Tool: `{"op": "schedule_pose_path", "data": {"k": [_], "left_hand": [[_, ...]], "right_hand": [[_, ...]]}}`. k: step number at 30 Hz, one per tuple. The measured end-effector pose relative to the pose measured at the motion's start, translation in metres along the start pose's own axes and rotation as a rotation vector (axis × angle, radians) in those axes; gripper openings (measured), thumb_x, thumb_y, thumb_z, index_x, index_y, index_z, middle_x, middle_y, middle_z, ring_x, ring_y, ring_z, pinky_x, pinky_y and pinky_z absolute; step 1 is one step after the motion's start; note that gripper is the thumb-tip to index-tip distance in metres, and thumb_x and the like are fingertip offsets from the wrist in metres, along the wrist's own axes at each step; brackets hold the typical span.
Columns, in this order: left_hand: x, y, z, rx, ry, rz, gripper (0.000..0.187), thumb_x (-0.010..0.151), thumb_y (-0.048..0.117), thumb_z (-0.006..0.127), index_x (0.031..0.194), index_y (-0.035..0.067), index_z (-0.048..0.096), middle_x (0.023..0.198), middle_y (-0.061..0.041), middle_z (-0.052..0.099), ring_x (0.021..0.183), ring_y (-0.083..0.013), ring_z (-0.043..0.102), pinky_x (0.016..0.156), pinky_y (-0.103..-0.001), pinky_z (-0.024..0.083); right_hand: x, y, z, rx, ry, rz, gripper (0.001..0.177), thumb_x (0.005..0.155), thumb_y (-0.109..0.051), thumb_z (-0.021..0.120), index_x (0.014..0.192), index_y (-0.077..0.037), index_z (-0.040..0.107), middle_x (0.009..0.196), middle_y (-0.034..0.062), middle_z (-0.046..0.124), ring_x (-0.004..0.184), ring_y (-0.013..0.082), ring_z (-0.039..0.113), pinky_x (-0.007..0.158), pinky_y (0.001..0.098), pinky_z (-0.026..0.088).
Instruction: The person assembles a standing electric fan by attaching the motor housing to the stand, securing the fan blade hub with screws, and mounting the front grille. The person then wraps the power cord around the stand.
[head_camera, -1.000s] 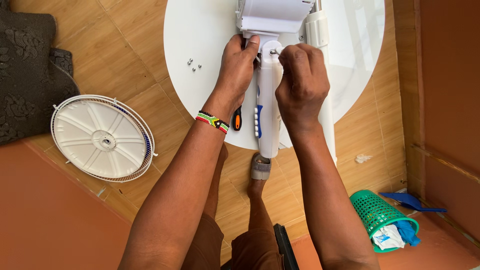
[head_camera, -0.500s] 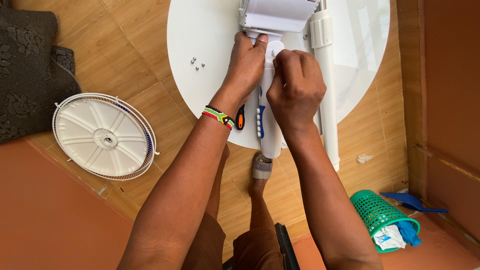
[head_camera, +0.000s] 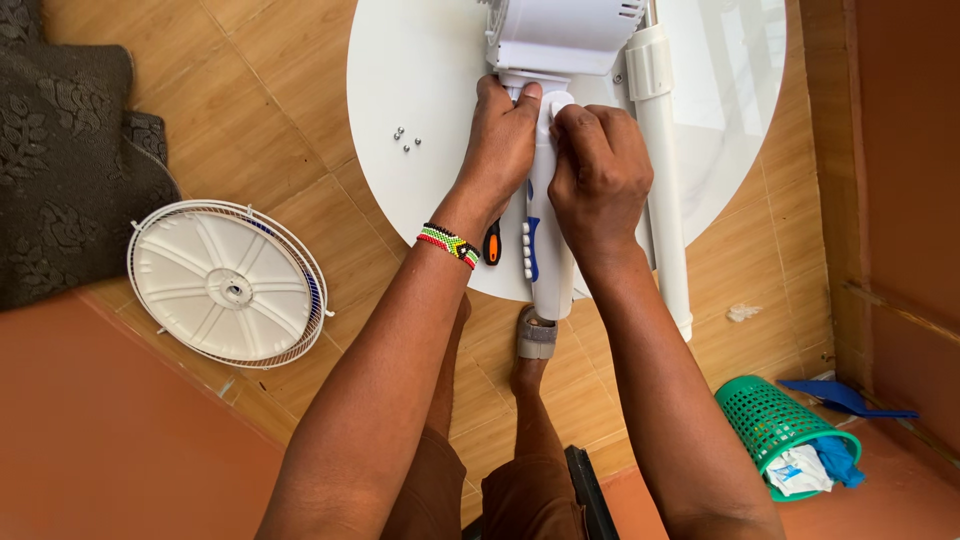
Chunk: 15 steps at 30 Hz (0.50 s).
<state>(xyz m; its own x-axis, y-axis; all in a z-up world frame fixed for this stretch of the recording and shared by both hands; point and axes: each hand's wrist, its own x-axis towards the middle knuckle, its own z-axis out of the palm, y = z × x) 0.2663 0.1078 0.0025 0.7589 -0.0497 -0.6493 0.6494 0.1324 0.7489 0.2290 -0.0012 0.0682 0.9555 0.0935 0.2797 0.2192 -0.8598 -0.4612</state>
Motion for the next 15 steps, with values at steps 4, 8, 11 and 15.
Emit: {"op": "schedule_pose_path", "data": {"k": [4, 8, 11, 15], "left_hand": [[-0.002, 0.002, 0.001, 0.020, 0.036, 0.048, 0.042, 0.103, 0.027, 0.049, 0.126, -0.008, 0.043, 0.125, -0.022, 0.060, 0.116, -0.0277, 0.062, 0.098, -0.038, 0.050], [-0.017, 0.015, 0.002, 0.185, 0.134, 0.038, 0.040, 0.102, 0.027, 0.053, 0.125, -0.006, 0.047, 0.118, -0.020, 0.064, 0.110, -0.0309, 0.065, 0.095, -0.039, 0.051], [-0.047, 0.021, 0.007, 0.500, 0.403, 0.372, 0.040, 0.100, 0.016, 0.059, 0.128, -0.009, 0.046, 0.119, -0.024, 0.057, 0.110, -0.0369, 0.058, 0.095, -0.043, 0.046], [-0.086, 0.017, 0.027, 0.711, 0.437, 0.825, 0.027, 0.099, 0.003, 0.059, 0.124, -0.003, 0.053, 0.119, -0.019, 0.058, 0.117, -0.0371, 0.055, 0.104, -0.045, 0.045]], "right_hand": [[-0.001, -0.004, 0.001, 0.012, 0.012, 0.025, 0.016, 0.095, 0.003, 0.075, 0.106, -0.006, 0.068, 0.100, 0.0078, 0.066, 0.091, 0.0259, 0.067, 0.078, 0.0380, 0.053], [-0.008, -0.003, -0.006, 0.223, -0.024, 0.254, 0.025, 0.098, 0.001, 0.074, 0.120, -0.008, 0.065, 0.109, 0.0084, 0.065, 0.094, 0.0232, 0.067, 0.078, 0.0354, 0.055], [-0.015, 0.009, -0.017, 0.133, 0.052, 0.248, 0.041, 0.101, 0.000, 0.075, 0.136, -0.009, 0.058, 0.120, 0.0123, 0.058, 0.110, 0.0266, 0.060, 0.092, 0.0380, 0.053], [-0.020, 0.037, -0.022, -0.119, 0.048, 0.255, 0.058, 0.087, -0.002, 0.078, 0.140, -0.008, 0.055, 0.119, 0.0170, 0.054, 0.109, 0.0340, 0.051, 0.093, 0.0440, 0.046]]}}
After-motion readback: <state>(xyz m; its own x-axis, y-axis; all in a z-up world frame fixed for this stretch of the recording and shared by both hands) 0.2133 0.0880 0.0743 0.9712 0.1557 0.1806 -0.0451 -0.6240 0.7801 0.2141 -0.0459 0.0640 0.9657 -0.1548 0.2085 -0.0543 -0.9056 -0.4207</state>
